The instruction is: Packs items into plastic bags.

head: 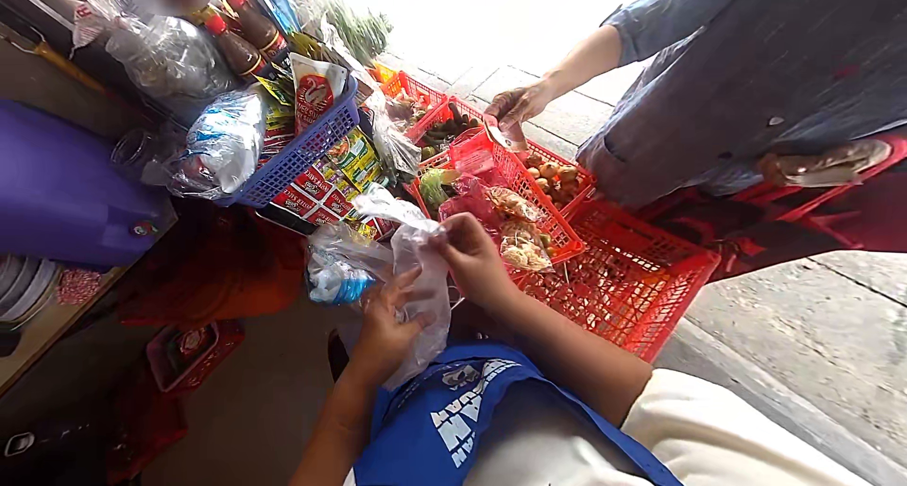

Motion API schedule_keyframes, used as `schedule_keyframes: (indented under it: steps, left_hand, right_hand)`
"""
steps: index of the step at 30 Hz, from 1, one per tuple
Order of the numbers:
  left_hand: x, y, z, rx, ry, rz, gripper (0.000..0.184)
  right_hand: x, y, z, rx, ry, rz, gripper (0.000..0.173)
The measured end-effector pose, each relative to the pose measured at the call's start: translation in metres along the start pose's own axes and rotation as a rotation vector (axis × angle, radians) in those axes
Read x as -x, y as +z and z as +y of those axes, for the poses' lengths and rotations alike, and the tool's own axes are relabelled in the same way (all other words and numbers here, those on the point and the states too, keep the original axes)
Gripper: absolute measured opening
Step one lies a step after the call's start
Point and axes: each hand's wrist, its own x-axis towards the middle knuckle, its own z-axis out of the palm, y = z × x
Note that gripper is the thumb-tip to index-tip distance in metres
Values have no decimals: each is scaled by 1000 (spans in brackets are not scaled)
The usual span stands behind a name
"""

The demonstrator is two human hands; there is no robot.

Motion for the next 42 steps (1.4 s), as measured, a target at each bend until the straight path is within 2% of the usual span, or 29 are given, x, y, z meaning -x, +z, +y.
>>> schedule_keyframes:
  steps: [2,4,6,7,8,10,11,13,15,18,21,25,27,29,31,33,34,36,37,39,42]
  left_hand:
    - [16,-11,-19,-393,-140,-69,54]
    - [30,-31,-42,-701,-382,-169,45]
    - [37,-55,-62,-832,-578,-178,40]
    - [37,-68,-64,-832,-575,-105,38]
    - [34,-77,-58,-782,-469,25,37]
    - [20,-80,-31,-659,-125,308,38]
    - [6,-77,-11,-607,21,397,41]
    - [-23,-71,29,-529,237,458,53]
    - [-47,-68,59,-501,349,438,70]
    - [-70,-79,94,-466,299,237,83]
    - [-93,-98,119,-351,111,-88,73]
    - [-126,-99,106,-84,-32,-477,61]
    - [-139,-89,94,33,-71,-539,46]
    - [-142,-79,87,68,-105,-493,19]
    - [-138,-75,88,63,-98,-413,9]
    - [-127,-72,95,43,-53,-266,9]
    - [-120,-72,98,29,-18,-178,8]
    - [-102,-79,103,22,56,-8,17]
    - [-92,-85,105,27,90,68,20]
    - [-75,-101,104,34,130,184,21]
    - [-52,-124,93,67,118,316,19]
  right_hand:
    - [-12,-18,-9,-140,7,138,15]
    - [-23,-37,-22,-283,27,245,14]
    - [-28,-52,-38,-339,22,322,12]
    - [-27,-57,-46,-336,29,334,11]
    - [-25,-59,-52,-313,45,333,11]
    - [-16,-61,-57,-269,92,296,15]
    - [-14,-61,-56,-248,109,261,18]
    - [-12,-58,-56,-249,122,191,17]
    - [-9,-53,-58,-271,126,151,14]
    - [-4,-58,-70,-220,101,82,14]
    - [3,-67,-79,-163,90,23,13]
    - [9,-75,-78,-134,109,-47,16]
    - [9,-80,-81,-127,131,-67,19]
    - [11,-82,-87,-116,145,-48,22]
    - [13,-87,-94,23,127,-62,38]
    - [16,-101,-98,431,112,-170,66]
    - [17,-107,-99,718,127,-221,68]
    - [17,-119,-90,1183,190,-253,46]
    - [18,-127,-85,1285,221,-248,35]
    - [21,-149,-82,1209,236,-199,24]
    - [29,-170,-81,592,175,-47,20]
